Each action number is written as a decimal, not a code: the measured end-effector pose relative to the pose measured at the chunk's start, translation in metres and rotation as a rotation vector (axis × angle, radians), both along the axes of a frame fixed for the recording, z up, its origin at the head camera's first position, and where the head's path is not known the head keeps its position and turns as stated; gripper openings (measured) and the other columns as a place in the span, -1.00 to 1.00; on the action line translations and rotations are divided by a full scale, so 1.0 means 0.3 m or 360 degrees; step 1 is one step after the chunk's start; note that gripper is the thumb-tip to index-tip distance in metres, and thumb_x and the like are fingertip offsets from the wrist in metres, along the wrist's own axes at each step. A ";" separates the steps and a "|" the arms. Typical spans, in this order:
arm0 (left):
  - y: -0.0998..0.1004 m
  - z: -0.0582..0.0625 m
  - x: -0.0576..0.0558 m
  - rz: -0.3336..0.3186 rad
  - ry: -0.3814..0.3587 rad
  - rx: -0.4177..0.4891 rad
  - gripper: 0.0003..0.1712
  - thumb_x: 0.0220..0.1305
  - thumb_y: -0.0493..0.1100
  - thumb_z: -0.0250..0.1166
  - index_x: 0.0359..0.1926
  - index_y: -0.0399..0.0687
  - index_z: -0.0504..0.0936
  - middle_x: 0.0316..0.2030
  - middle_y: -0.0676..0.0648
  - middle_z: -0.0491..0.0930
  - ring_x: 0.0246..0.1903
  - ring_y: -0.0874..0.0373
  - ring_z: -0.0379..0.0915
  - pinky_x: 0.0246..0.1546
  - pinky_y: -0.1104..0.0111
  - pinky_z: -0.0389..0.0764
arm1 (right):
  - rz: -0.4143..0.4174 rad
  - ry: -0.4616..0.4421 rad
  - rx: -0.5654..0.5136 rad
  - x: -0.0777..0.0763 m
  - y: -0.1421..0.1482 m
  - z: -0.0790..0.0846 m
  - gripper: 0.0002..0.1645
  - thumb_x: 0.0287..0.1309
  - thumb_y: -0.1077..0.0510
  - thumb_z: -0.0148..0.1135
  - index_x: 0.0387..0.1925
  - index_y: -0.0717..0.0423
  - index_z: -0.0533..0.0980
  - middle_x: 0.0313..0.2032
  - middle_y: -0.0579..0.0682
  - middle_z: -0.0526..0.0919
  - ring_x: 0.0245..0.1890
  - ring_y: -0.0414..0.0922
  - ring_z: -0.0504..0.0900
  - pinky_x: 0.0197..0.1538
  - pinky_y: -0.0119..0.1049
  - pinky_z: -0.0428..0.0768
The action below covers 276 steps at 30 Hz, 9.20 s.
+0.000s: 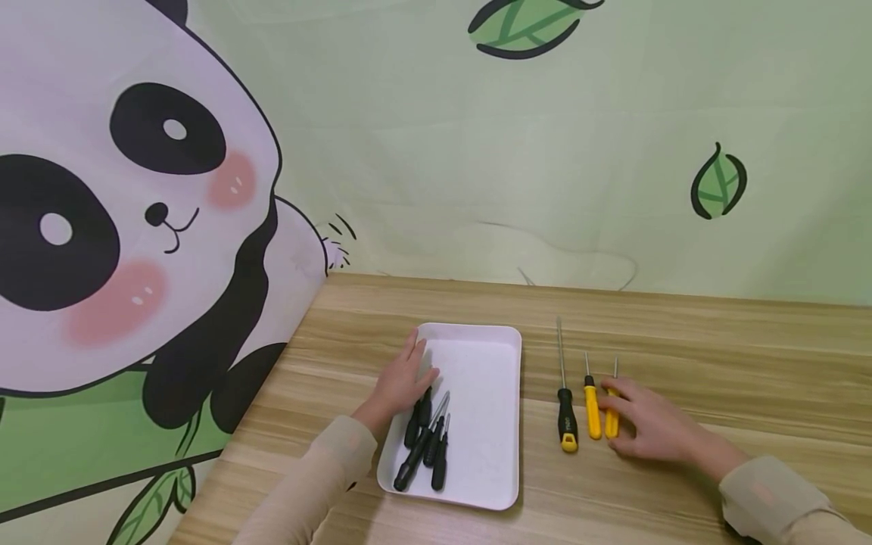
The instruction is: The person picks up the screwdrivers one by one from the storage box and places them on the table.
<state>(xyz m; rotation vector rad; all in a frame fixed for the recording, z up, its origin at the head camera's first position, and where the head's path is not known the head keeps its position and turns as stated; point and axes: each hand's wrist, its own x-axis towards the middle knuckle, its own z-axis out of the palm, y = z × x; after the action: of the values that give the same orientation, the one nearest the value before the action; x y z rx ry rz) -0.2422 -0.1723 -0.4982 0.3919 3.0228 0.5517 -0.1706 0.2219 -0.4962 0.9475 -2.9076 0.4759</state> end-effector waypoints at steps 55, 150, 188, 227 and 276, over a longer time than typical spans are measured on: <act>-0.001 -0.010 -0.005 0.0033 -0.0041 0.0006 -0.24 0.26 0.15 -0.03 0.35 -0.13 0.02 0.41 -0.09 -0.21 0.20 -0.09 0.23 0.06 0.08 0.39 | 0.0060 0.0666 -0.0248 0.000 -0.116 0.038 -0.57 -0.28 -0.02 0.29 -0.29 0.12 0.58 -0.17 0.13 0.56 -0.13 0.05 0.49 -0.07 -0.02 0.47; -0.007 -0.014 -0.007 0.0017 -0.0023 0.0066 -0.23 0.26 0.15 -0.03 0.35 -0.13 0.02 0.40 -0.10 -0.20 0.22 -0.10 0.20 0.11 0.08 0.35 | 0.0299 0.0343 -0.0153 0.067 -0.576 0.033 -0.60 -0.03 -0.07 0.18 -0.14 0.00 0.50 -0.18 -0.03 0.52 -0.19 -0.16 0.48 -0.14 -0.30 0.53; -0.004 -0.014 -0.004 0.0052 -0.0056 0.0040 -0.23 0.26 0.16 -0.02 0.35 -0.10 0.02 0.41 -0.08 -0.21 0.23 -0.08 0.19 0.09 0.08 0.37 | 0.0207 0.0127 -0.0072 0.087 -0.736 0.014 -0.71 -0.07 -0.03 0.17 -0.31 0.04 0.51 -0.45 -0.10 0.45 -0.50 -0.20 0.41 -0.52 -0.42 0.36; -0.001 -0.004 0.000 0.0040 -0.0040 0.0053 -0.25 0.26 0.14 -0.03 0.35 -0.13 0.03 0.41 -0.07 -0.20 0.17 -0.10 0.27 0.06 0.09 0.39 | -0.0060 -0.0300 -0.0033 0.098 -0.810 0.026 -0.51 -0.18 -0.20 0.28 -0.38 0.12 0.48 -0.55 -0.08 0.53 -0.64 -0.28 0.38 -0.63 -0.39 0.32; -0.001 0.001 0.004 0.0042 -0.0050 0.0065 -0.24 0.25 0.14 0.00 0.35 -0.13 0.03 0.41 -0.08 -0.21 0.17 -0.12 0.26 0.02 0.06 0.41 | -0.0377 -0.0659 -0.0597 0.102 -0.772 0.010 -0.62 -0.25 0.27 0.23 -0.29 0.20 0.34 -0.61 -0.01 0.47 -0.62 -0.15 0.38 -0.59 -0.35 0.32</act>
<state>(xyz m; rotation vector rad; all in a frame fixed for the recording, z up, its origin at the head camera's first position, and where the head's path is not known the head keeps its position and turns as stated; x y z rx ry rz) -0.2409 -0.1724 -0.4978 0.3421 2.9949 0.6164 -0.1401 -0.0096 -0.4933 0.4917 -3.0399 1.2714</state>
